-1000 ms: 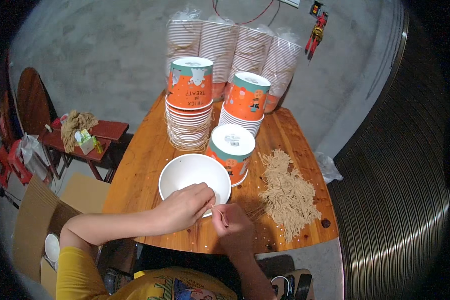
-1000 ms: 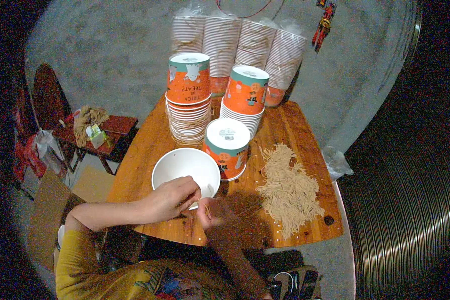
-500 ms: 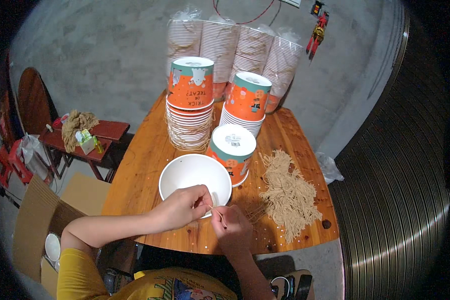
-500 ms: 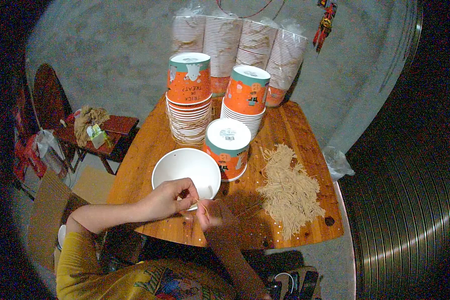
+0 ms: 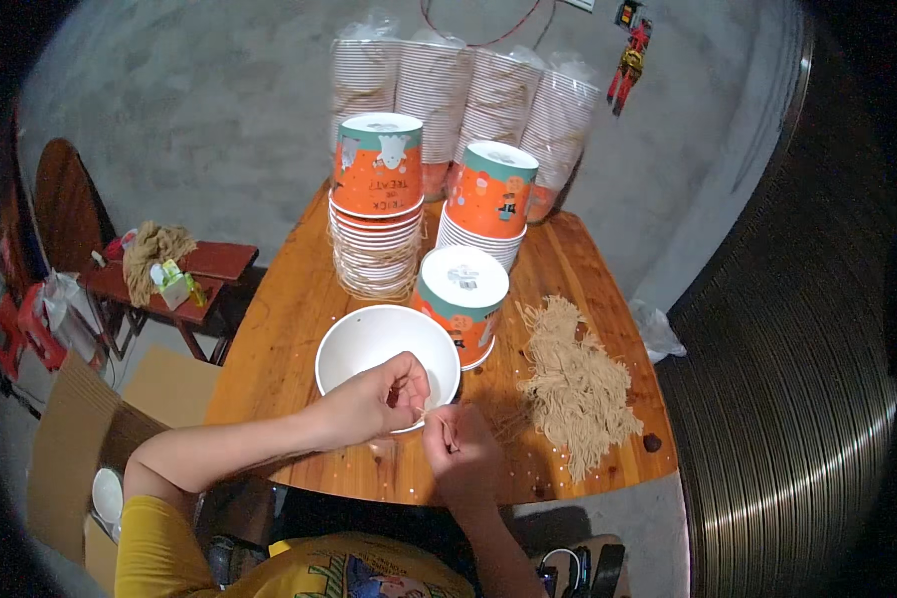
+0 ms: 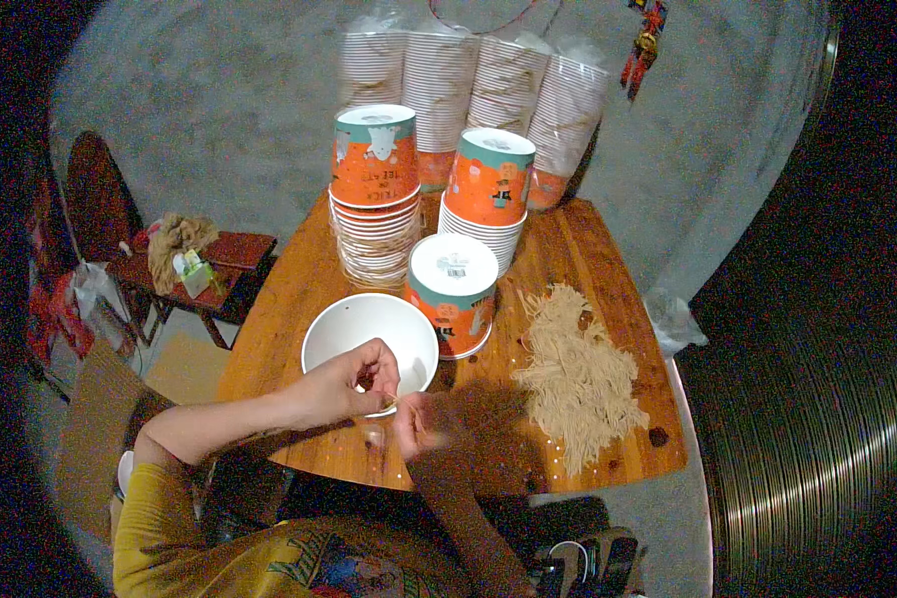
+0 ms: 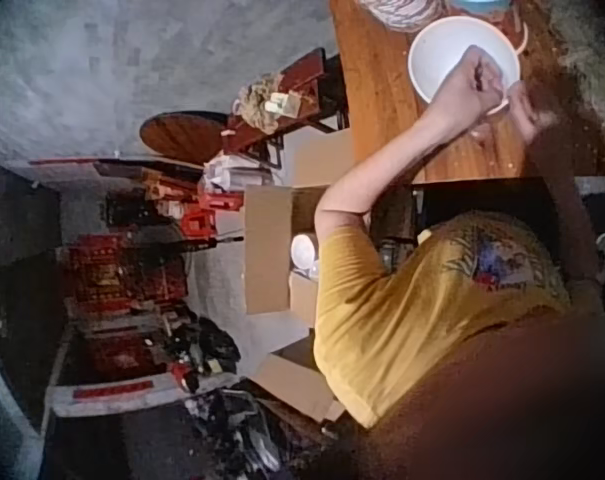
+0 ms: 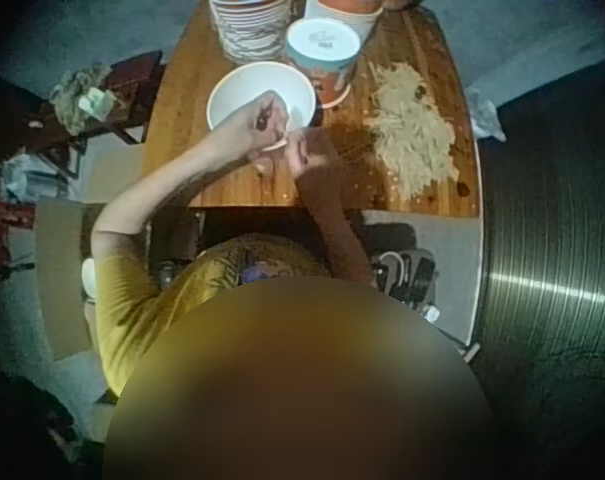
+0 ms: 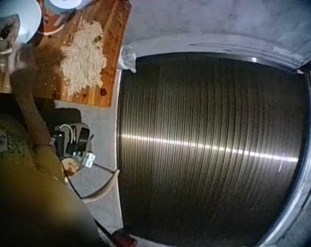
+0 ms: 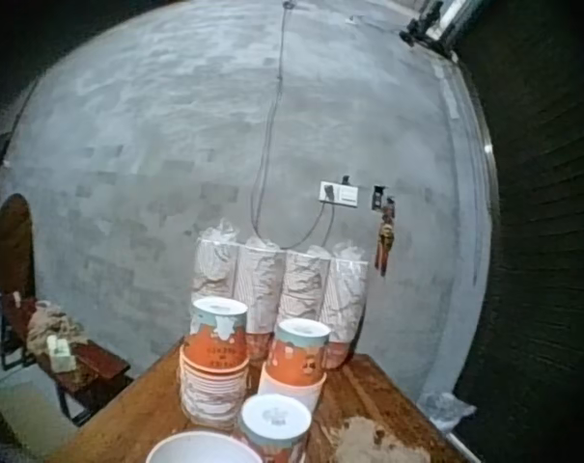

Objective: Sorting and placing small rubber bands or ties individually into paper cups.

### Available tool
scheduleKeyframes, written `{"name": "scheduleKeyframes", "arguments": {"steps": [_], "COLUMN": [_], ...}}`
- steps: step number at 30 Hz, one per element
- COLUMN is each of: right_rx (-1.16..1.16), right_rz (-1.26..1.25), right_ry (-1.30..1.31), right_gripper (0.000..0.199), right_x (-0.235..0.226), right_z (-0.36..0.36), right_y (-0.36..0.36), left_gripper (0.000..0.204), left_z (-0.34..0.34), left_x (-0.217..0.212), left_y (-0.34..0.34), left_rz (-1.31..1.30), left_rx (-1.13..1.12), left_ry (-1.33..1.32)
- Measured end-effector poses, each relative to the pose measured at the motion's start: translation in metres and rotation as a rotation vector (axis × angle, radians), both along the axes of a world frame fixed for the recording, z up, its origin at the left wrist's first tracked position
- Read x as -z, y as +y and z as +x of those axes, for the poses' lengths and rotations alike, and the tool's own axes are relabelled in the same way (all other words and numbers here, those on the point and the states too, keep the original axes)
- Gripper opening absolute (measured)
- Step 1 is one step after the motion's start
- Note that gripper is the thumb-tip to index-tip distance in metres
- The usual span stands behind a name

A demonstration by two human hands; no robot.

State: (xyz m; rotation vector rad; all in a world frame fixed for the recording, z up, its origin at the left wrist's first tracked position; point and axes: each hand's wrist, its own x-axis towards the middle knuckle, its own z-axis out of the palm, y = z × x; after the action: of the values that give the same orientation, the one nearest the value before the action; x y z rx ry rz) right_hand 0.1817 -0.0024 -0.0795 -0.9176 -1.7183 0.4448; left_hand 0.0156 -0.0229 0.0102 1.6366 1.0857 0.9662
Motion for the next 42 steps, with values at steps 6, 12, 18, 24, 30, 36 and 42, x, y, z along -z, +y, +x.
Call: {"name": "scheduleKeyframes", "arguments": {"steps": [6, 12, 18, 24, 30, 36, 42], "right_rx": [-0.090, -0.003, -0.088, -0.245, -0.740, -0.412, -0.405], "right_rz": [-0.385, 0.078, 0.279, -0.106, -0.824, -0.365, -0.359], "right_ry": [0.148, -0.021, -0.414, -0.154, 0.073, -0.004, 0.079], "right_gripper": [0.005, 0.013, 0.019, 0.011, 0.017, 0.001, 0.002], "right_x": [-0.036, -0.037, -0.046, -0.054, -0.052, -0.057, -0.053], "right_z": [-0.001, 0.011, 0.021, 0.020, 0.032, 0.022, 0.018], "right_y": [-0.011, -0.007, 0.001, 0.014, 0.039, 0.015, 0.011], "left_gripper": [0.023, 0.026, 0.029, 0.029, 0.026, 0.026, 0.031], "left_z": [-0.001, 0.005, 0.006, 0.010, 0.004, 0.005, 0.001], "left_x": [-0.004, -0.005, -0.007, 0.000, 0.004, 0.001, 0.003], "left_y": [0.004, 0.006, 0.001, 0.002, 0.002, 0.004, 0.004], "left_rz": [-0.154, -0.091, -0.138, 0.027, 0.025, 0.024, 0.061], "left_rx": [0.044, 0.036, -0.008, -0.015, -0.018, -0.012, 0.081], "left_ry": [-0.077, -0.002, -0.025, 0.155, 0.117, 0.132, 0.138]}}
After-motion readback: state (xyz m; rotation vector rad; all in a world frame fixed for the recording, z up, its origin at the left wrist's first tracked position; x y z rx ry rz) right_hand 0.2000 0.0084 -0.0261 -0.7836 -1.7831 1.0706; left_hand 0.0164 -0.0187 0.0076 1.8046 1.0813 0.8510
